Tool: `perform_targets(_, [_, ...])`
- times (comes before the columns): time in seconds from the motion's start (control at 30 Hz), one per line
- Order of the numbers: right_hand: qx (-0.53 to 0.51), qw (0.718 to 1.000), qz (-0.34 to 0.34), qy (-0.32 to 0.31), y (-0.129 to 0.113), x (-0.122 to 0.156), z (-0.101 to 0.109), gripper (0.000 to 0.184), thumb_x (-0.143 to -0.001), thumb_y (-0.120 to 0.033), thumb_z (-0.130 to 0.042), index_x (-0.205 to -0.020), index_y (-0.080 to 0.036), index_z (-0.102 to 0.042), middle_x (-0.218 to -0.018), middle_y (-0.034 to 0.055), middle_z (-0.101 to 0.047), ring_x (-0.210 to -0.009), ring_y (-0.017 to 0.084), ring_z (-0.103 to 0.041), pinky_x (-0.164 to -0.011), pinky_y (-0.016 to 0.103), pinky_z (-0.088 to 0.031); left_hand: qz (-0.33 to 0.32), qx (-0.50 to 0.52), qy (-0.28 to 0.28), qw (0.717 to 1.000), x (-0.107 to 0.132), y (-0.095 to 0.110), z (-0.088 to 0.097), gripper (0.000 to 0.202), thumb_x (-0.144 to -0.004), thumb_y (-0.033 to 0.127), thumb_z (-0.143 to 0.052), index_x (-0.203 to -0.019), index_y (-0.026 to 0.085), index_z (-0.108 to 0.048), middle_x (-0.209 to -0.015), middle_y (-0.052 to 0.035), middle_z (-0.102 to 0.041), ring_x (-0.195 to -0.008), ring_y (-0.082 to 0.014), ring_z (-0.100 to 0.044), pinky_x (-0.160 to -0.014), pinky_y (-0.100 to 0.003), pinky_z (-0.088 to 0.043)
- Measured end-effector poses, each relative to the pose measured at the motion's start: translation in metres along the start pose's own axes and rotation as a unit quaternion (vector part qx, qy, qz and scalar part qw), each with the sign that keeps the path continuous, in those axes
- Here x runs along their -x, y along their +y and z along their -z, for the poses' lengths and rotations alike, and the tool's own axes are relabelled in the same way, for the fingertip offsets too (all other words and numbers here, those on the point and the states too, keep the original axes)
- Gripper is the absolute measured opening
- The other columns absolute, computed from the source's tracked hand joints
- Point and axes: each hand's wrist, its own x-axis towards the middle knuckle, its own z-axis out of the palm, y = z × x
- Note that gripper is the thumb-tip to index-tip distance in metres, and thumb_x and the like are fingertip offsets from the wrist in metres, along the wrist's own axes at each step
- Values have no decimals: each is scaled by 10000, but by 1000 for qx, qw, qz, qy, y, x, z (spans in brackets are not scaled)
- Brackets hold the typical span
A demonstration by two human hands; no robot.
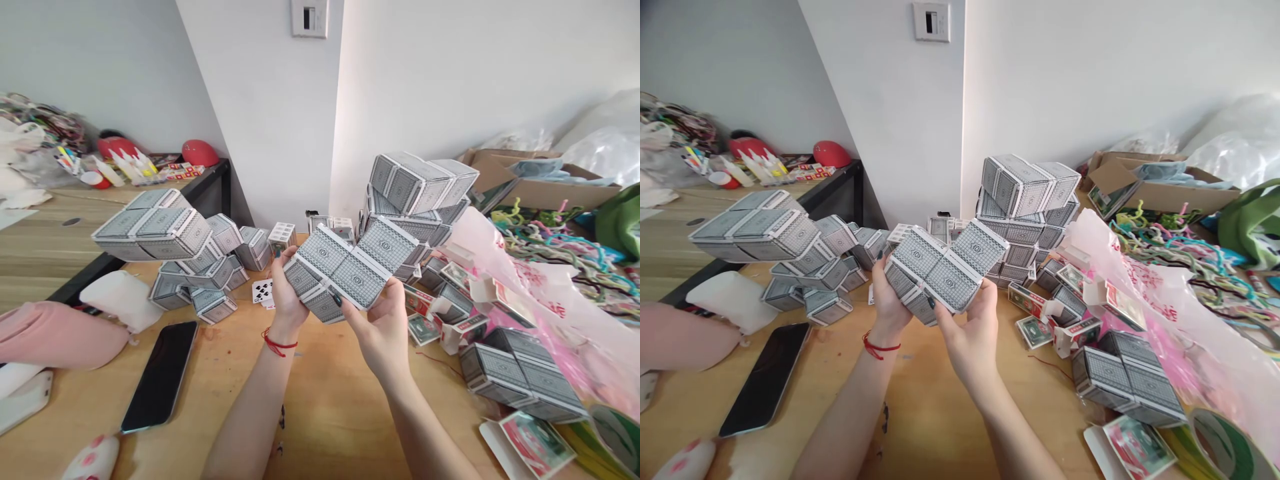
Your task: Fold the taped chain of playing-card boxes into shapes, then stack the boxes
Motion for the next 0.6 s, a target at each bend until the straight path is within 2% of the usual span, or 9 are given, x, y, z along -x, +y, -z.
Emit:
perform_targets(0.13, [-44, 997, -40, -45, -7, -2, 5, 404, -719, -274, -728, -1011, -237, -451, -958, 65, -705, -894, 211, -680, -797, 380, -549, 1, 6, 0, 1000, -1, 3, 0, 285, -794, 447, -535, -903, 198, -620, -841, -14, -667, -764, -165, -635, -708, -278, -485])
perform_targets(0.27, [-58, 994, -63, -62, -13, -5, 10, 345, -731, -311, -731, -951, -233, -478, -836, 35, -737, -824, 209, -705, -784, 374, -559, -5, 25, -7, 1000, -2, 6, 0, 258, -804, 423, -530, -889, 197, -623, -848, -8, -669, -805, -169, -638, -764, -293, -485])
perform_targets(0.43, [-30, 995, -72, -59, -9, -6, 13, 346, -721, -316, -742, -929, -234, -477, -887, 46, -741, -811, 213, -714, -746, 370, -578, -14, 25, -1, 1000, -2, 7, 1, 253, -808, 424, -522, -866, 201, -627, -839, -6, -668, -798, -168, -637, -749, -291, -484])
perform_targets(0.6, [4, 997, -59, -50, -3, -5, 14, 342, -712, -323, -743, -924, -238, -489, -910, 59, -733, -822, 224, -713, -771, 398, -575, -29, 16, -8, 999, -3, 6, 2, 252, -813, 421, -514, -867, 201, -623, -853, -15, -666, -809, -172, -635, -763, -295, -476])
